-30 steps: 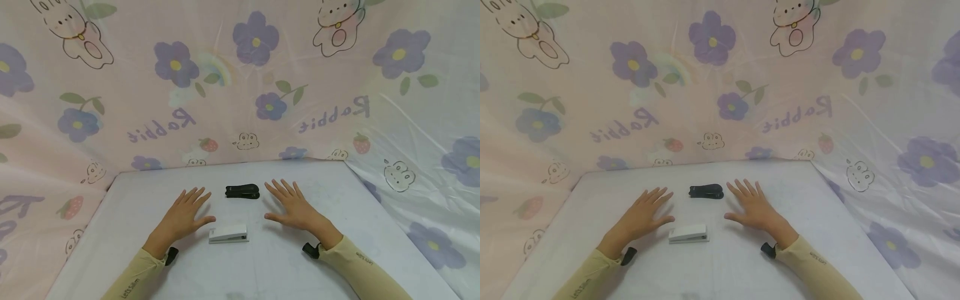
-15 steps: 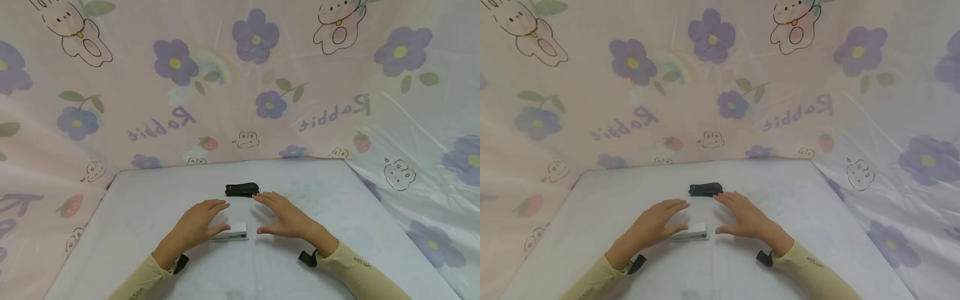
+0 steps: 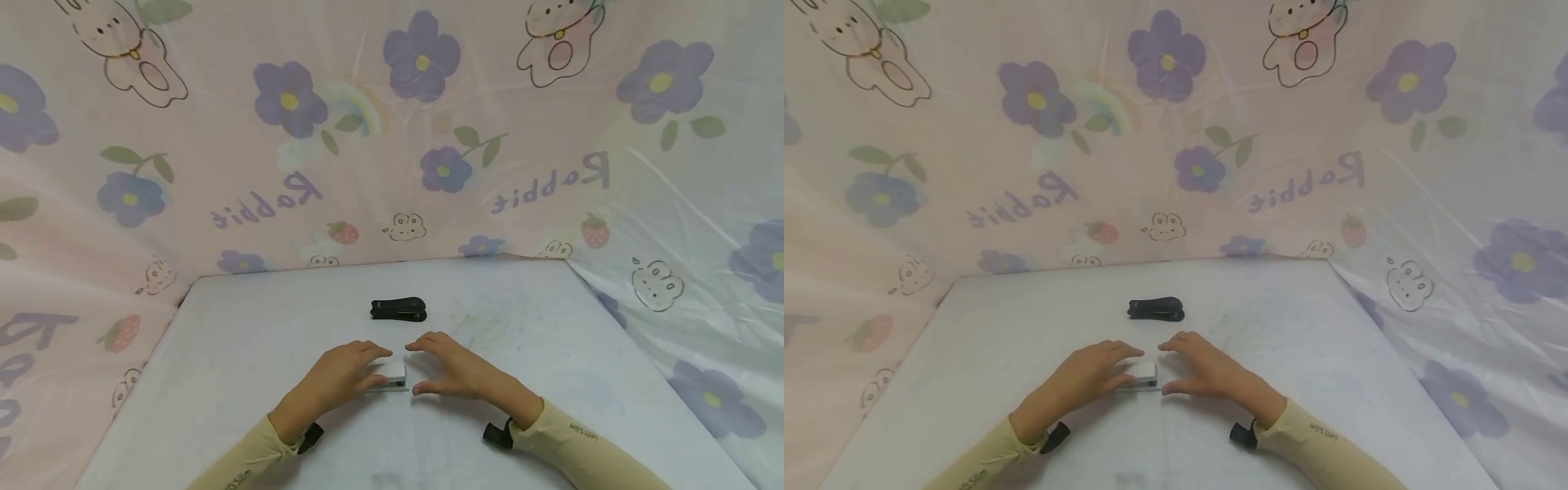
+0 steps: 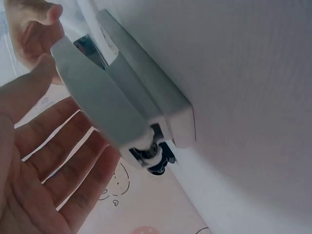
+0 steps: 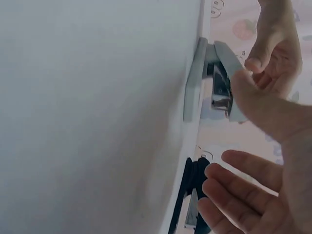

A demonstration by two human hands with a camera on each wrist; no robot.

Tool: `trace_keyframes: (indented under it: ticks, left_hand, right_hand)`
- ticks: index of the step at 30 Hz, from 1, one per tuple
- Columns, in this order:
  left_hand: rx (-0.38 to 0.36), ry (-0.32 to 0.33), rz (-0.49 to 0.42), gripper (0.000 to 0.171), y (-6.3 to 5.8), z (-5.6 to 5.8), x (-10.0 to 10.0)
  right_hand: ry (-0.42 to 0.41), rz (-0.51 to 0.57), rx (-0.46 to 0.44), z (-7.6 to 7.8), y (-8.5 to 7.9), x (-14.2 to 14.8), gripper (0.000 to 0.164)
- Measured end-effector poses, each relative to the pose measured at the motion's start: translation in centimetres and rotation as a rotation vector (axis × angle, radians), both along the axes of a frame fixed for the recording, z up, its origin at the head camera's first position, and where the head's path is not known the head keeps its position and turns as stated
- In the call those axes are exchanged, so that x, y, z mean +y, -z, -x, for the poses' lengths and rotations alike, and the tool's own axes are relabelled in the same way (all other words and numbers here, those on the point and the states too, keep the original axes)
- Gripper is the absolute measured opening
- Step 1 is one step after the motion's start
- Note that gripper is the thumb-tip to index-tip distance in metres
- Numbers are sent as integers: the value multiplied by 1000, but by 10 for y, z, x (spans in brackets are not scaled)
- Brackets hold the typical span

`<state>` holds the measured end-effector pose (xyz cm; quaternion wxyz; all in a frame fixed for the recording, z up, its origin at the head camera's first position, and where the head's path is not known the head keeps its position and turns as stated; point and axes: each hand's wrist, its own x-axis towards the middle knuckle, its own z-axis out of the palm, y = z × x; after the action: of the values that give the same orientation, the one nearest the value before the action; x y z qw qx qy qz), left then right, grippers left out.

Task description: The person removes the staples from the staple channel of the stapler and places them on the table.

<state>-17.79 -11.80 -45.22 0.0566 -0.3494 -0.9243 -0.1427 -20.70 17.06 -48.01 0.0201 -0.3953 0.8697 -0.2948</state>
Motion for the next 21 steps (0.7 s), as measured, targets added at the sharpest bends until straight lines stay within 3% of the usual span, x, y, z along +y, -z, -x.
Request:
trace_keyframes:
  ticks: [12,21]
  left_hand:
    - [15,10,34,39,6,-2,10]
    - [63,4,26,37,5,-5,17]
  right_hand:
    - [-7,53,-46,-2,8,-11,43]
    - [4,51,-107,-2,12,-15,33]
